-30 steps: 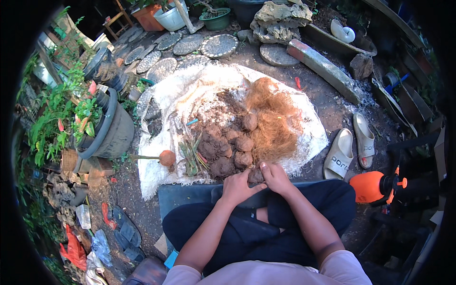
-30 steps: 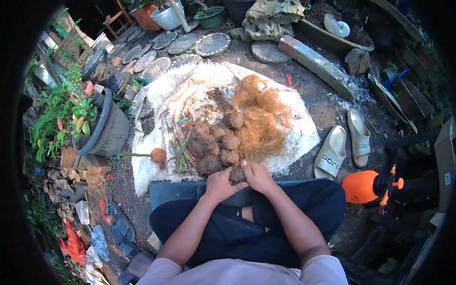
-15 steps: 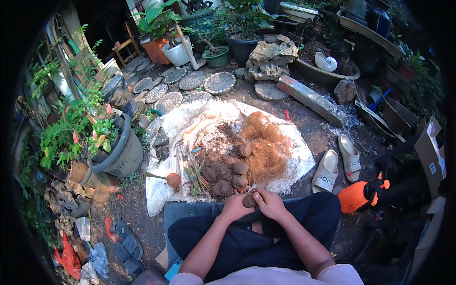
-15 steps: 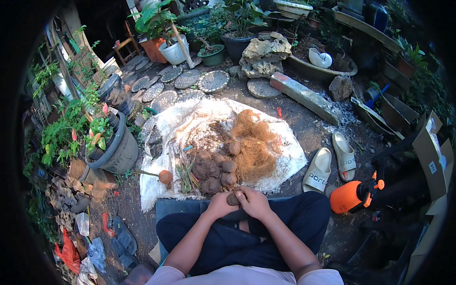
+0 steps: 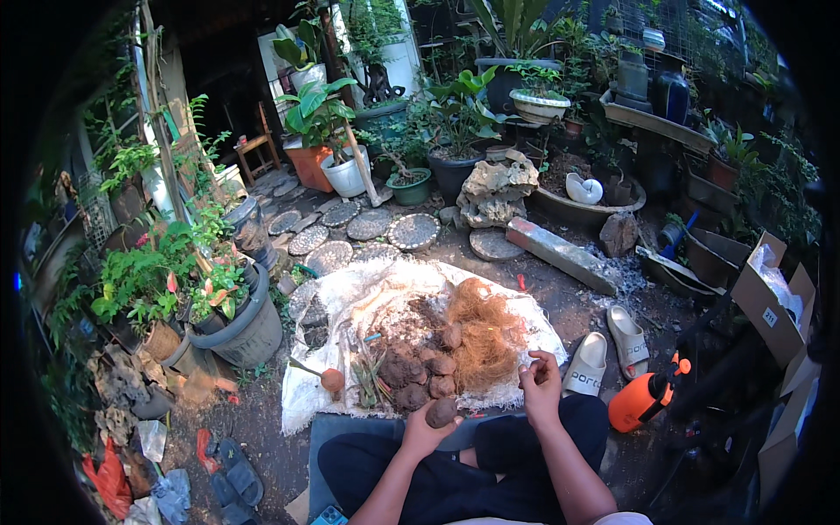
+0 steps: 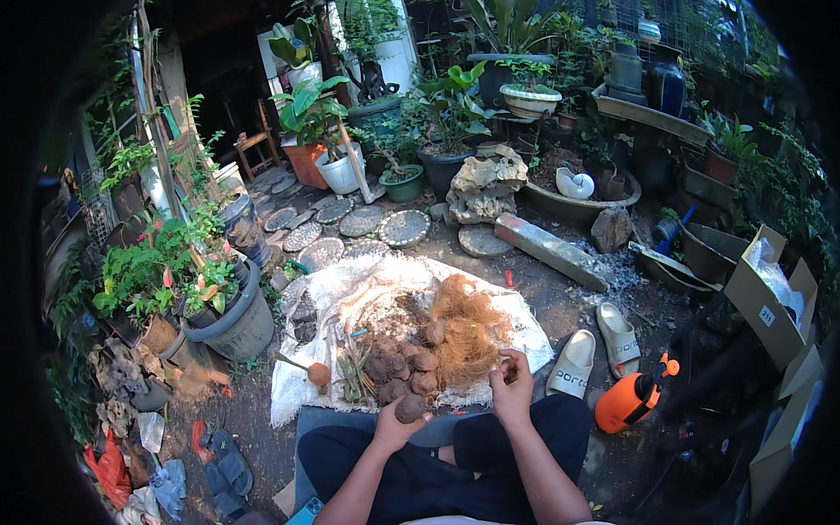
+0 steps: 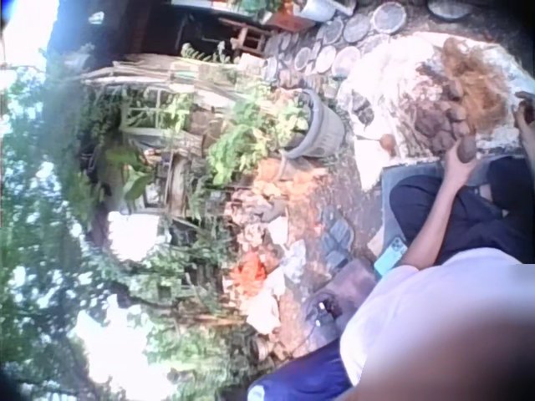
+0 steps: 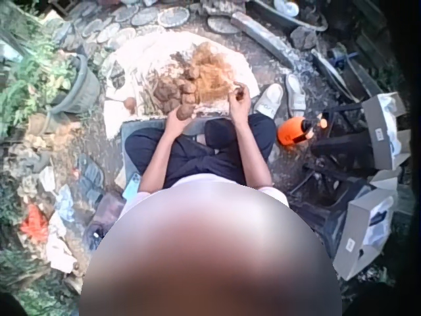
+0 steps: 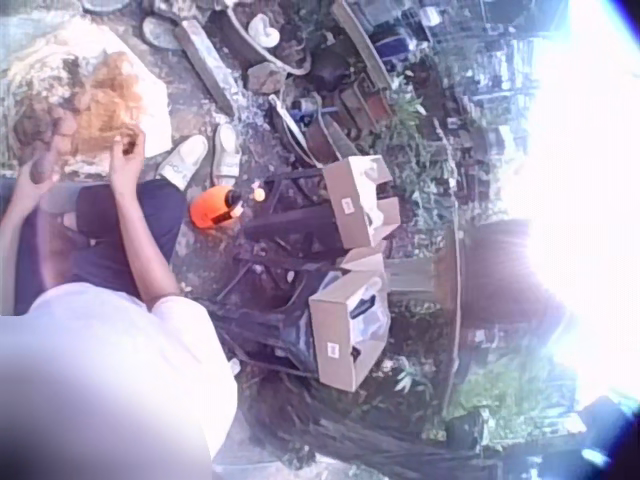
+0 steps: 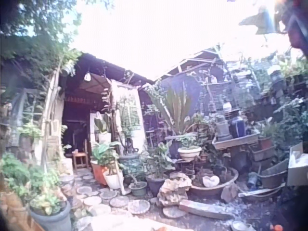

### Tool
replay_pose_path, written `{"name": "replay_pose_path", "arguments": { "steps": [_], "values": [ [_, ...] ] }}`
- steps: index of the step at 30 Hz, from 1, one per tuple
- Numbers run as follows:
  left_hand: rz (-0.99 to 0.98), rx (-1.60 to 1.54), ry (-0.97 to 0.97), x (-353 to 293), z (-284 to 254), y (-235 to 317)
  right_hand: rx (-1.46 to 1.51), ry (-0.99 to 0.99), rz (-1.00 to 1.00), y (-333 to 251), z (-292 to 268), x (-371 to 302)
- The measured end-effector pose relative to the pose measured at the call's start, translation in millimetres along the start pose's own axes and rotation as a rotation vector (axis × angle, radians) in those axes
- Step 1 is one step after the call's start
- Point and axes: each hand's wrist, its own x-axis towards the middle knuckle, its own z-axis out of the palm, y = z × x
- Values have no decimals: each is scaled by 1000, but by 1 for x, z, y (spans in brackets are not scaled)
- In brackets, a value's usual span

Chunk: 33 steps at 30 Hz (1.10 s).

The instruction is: The person sits cross-legged on a mat outdoors and repeatedly forms small round balls from a mixture of soil and fibrous material. They roll the mixture between their palms to shape it, then place each finished ball onto a white sack. The person occasionally picks up a small stick or tool but primarily uses their hands to shape the balls.

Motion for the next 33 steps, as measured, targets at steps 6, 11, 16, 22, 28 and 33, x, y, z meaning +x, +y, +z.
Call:
{"name": "replay_pose_path", "arguments": {
  "steps": [6,11,16,22,28,33],
  "values": [
    [58,260,34,-12,-16,34,100,-63,29,-31,-7,1],
    [157,600,-69,-15,-9,70,-32,-402,-27,-50,5,-20],
    [393,633,-152,-29,11,102,-225,-707,-130,-77,11,-47],
    [484,719,-250,-39,19,109,-212,-772,-37,-83,0,-70],
    [428,797,-239,-54,23,112,-253,-763,-75,-82,-10,-90],
    [429,882,135,-59,25,118,-88,-564,89,-84,-1,-119]
  ]
}}
